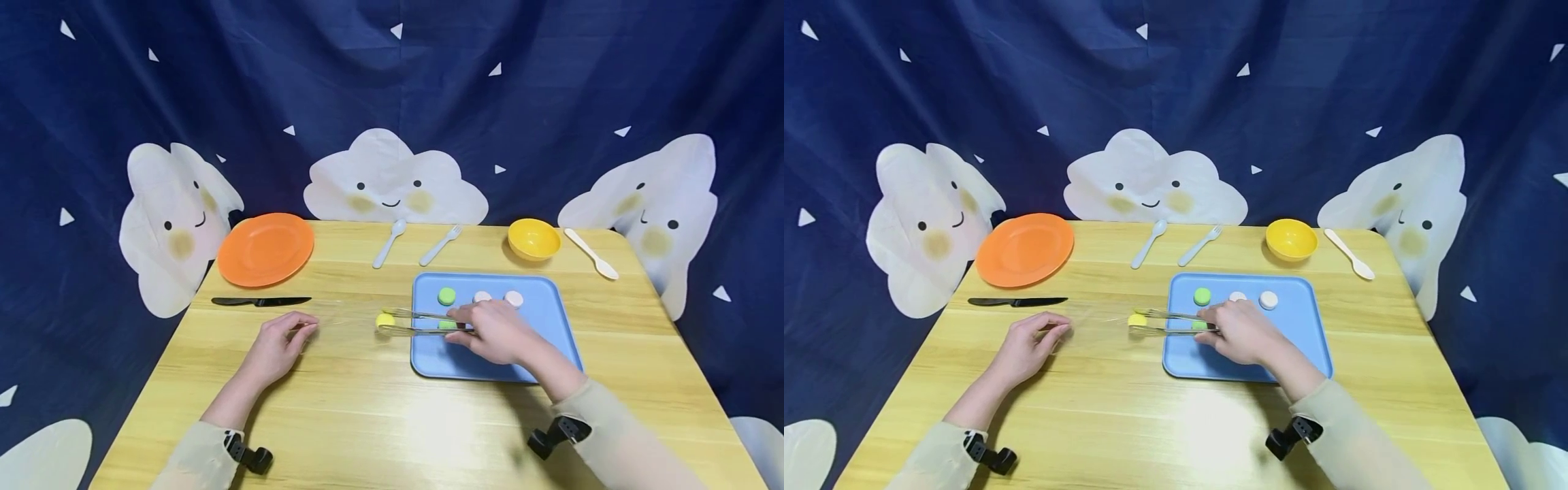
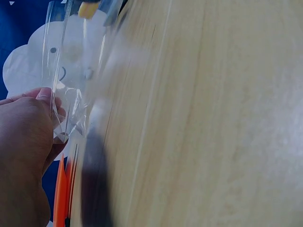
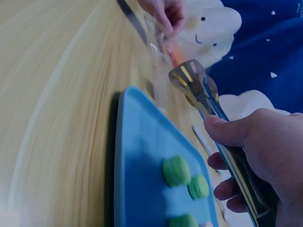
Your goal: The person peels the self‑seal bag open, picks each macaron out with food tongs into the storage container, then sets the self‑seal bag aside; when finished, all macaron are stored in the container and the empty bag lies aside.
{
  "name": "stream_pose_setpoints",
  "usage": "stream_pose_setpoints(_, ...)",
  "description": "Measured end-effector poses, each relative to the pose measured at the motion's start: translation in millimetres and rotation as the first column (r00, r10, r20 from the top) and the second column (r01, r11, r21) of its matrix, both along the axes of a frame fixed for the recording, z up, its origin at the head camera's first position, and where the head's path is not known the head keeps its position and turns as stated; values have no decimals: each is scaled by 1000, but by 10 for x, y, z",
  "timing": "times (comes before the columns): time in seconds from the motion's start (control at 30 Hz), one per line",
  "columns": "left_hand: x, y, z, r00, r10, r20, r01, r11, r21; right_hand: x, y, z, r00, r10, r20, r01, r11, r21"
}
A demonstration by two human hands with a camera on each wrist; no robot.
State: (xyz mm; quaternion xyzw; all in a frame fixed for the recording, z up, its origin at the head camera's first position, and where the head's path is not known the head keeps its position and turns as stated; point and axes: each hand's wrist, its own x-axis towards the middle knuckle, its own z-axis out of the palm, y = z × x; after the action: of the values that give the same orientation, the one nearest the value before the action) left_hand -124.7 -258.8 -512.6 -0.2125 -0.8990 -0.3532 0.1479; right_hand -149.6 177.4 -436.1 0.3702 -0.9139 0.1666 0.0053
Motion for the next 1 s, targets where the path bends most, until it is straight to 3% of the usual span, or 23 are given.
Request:
stream_pose_setpoints(0.2, 16, -1, 5, 1000, 14, -4, -14, 1000, -18, 84, 306, 61, 999, -43, -4, 43, 999, -33)
stream_pose_setpoints(0.57, -10, -4, -9, 1000, 2, -16, -3, 1000, -31, 232, 911, 140, 989, -122, -85, 117, 991, -66)
stream_pose_setpoints(1.0, -23, -15, -15, 1000, -1, -11, 0, 999, -37, 540, 1512, 103, 960, -240, -143, 229, 969, -88)
